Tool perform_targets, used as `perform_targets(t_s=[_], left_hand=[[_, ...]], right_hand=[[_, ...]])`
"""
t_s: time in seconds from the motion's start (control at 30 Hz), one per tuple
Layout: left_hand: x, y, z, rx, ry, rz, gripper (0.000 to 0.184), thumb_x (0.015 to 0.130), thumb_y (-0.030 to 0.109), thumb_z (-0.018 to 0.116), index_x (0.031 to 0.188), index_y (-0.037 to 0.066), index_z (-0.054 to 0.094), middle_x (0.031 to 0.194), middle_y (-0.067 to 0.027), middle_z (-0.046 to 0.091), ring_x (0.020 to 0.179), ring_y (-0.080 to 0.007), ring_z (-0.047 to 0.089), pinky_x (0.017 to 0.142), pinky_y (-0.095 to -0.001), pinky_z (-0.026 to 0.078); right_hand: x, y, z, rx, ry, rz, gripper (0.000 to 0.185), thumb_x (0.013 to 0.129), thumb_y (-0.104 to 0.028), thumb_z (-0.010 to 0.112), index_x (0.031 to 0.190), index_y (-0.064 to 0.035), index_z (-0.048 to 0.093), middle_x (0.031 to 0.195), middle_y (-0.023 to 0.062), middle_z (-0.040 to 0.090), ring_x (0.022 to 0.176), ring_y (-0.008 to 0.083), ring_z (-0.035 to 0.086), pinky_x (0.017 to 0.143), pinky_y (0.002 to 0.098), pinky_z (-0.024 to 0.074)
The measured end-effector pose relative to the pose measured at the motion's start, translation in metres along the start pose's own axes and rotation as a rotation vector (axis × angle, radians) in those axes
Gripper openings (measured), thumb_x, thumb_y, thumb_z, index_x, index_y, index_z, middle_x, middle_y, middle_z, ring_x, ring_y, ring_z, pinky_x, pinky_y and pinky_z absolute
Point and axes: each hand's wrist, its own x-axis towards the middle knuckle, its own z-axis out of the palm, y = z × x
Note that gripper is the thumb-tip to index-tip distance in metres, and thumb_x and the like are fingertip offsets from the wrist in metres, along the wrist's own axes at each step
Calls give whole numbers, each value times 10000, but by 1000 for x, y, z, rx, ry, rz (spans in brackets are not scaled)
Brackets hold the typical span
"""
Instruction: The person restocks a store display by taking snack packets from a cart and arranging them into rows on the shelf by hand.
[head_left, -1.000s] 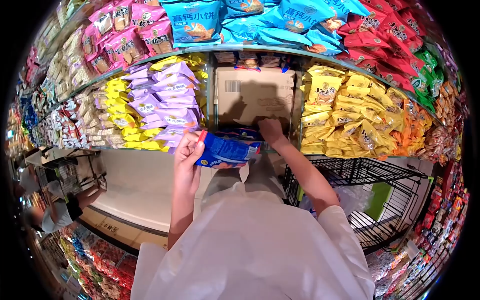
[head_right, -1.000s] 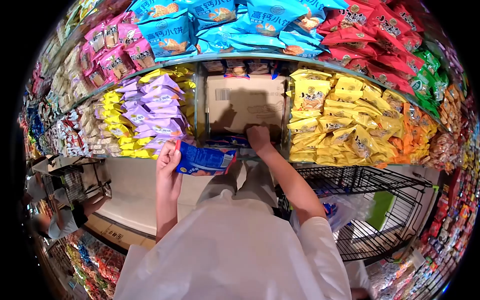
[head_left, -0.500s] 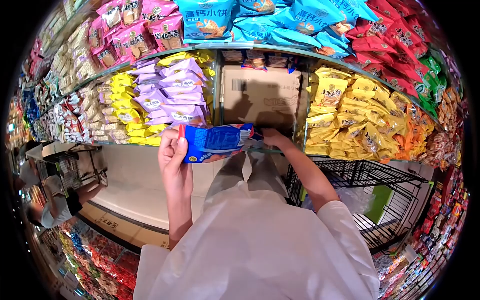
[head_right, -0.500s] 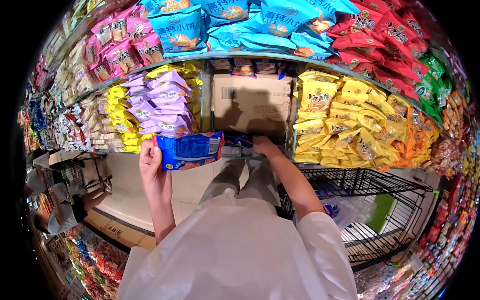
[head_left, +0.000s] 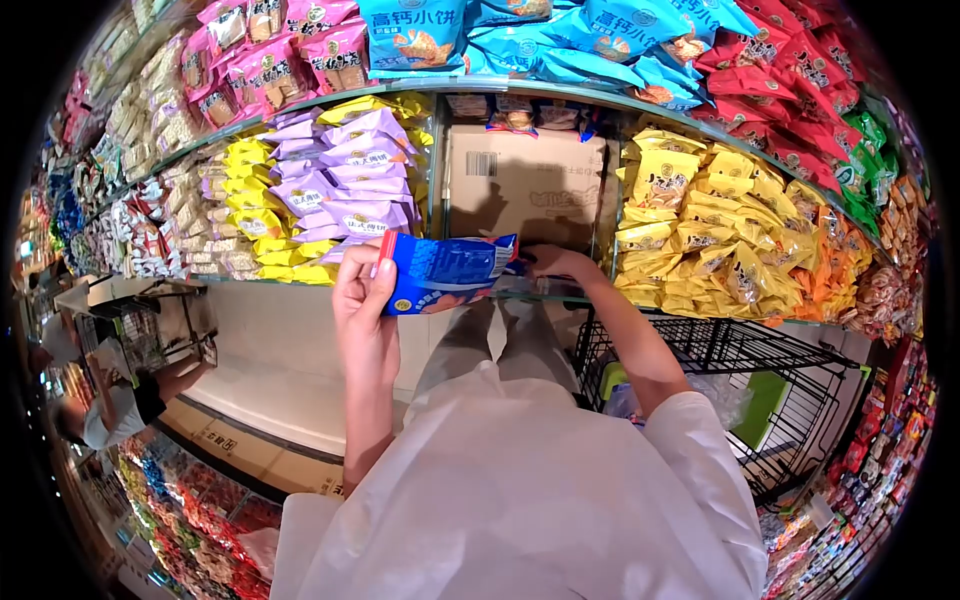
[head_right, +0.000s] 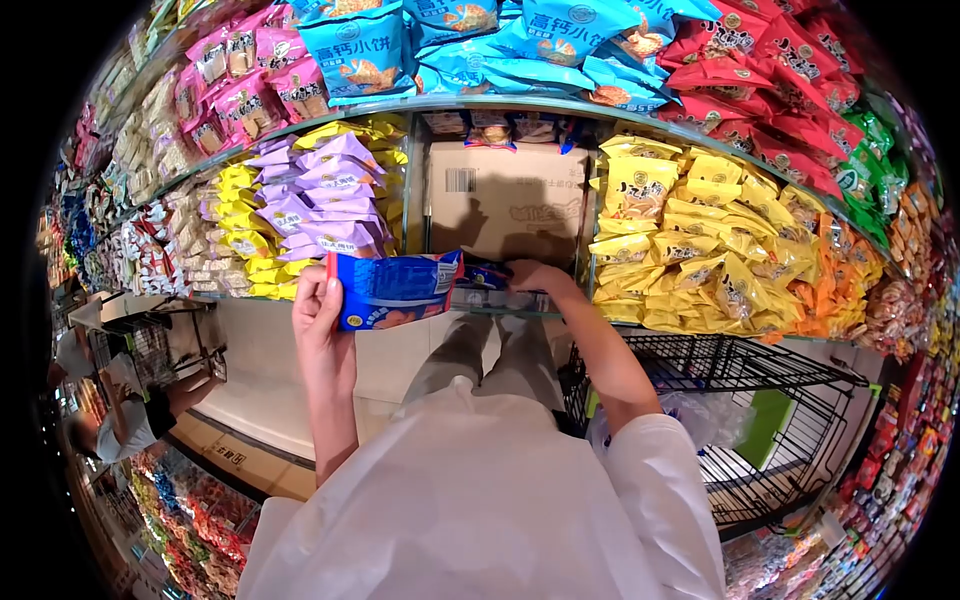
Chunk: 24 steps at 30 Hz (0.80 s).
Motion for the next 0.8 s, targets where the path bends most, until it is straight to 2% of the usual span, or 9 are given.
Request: perform_targets(t_s=[0.07, 0.13, 0.23, 0.37, 0.47, 0.53, 0.6, 0.67, 0.8], left_hand=[[2, -6, 2, 44, 14, -63, 50, 846, 86, 536, 841, 57, 495, 908, -31, 559, 783, -58, 489, 707, -206, 384], [7, -11, 6, 47, 23, -87, 62, 846, 106, 548, 840, 55, 513, 863, -13, 572, 756, -41, 485, 694, -196, 370], [14, -21, 9, 136, -61, -194, 58, 840, 103, 557, 843, 50, 534, 799, 7, 585, 723, -19, 479, 669, -169, 365], [18, -25, 32, 259, -257, -161, 36, 846, 81, 539, 842, 47, 529, 812, -1, 596, 676, -18, 501, 620, -156, 378], [19, -28, 51, 27, -229, -250, 32, 852, 72, 518, 862, 42, 518, 806, -6, 596, 664, -22, 515, 617, -160, 388], [30, -49, 41, 16, -268, -266, 53, 868, 72, 475, 886, 33, 507, 804, -11, 595, 660, -32, 528, 567, -150, 389], [38, -61, 39, -51, -364, -598, 92, 879, 79, 437, 914, 29, 506, 822, -18, 592, 653, -47, 543, 531, -149, 413], [31, -59, 52, -80, -276, -791, 190, 880, 49, 382, 1003, -25, 506, 867, -88, 591, 699, -122, 604, 607, -185, 505], [50, -89, 37, 34, -459, -920, 262, 888, 76, 370, 1092, -45, 481, 935, -138, 595, 767, -167, 622, 602, -200, 529]], right_hand=[[-31, -15, -11, 89, 56, -91, 450, 706, -198, 603, 1106, -10, 513, 1037, 176, 577, 964, 277, 552, 849, 343, 410], [-81, -46, -20, 346, 499, -94, 414, 752, -224, 606, 1087, 4, 522, 1003, 164, 597, 977, 254, 560, 850, 309, 412], [-134, -81, -40, 785, 632, -154, 371, 825, -216, 555, 1110, 16, 500, 1033, 126, 590, 1002, 183, 542, 862, 275, 398], [-193, -122, -62, 951, 680, -279, 303, 880, -172, 454, 1114, 12, 512, 1046, 120, 572, 980, 171, 540, 839, 286, 423], [-208, -128, -62, 996, 627, -394, 352, 898, -189, 419, 1175, 27, 448, 1104, 155, 536, 1024, 214, 519, 874, 321, 403], [-212, -134, -56, 1223, 782, -560, 476, 873, -287, 483, 1238, 0, 379, 1160, 133, 499, 1059, 178, 491, 904, 322, 383], [-218, -131, -54, 1210, 728, -595, 616, 809, -291, 582, 1297, -36, 304, 1285, 116, 385, 1157, 191, 402, 950, 364, 342], [-229, -138, -57, 618, 862, -526, 713, 720, -250, 675, 1309, -84, 309, 1343, 79, 320, 1213, 211, 333, 990, 376, 289], [-233, -159, -80, 34, 867, -452, 739, 662, -162, 697, 1305, -154, 332, 1349, 86, 289, 1246, 260, 273, 1015, 361, 244]])
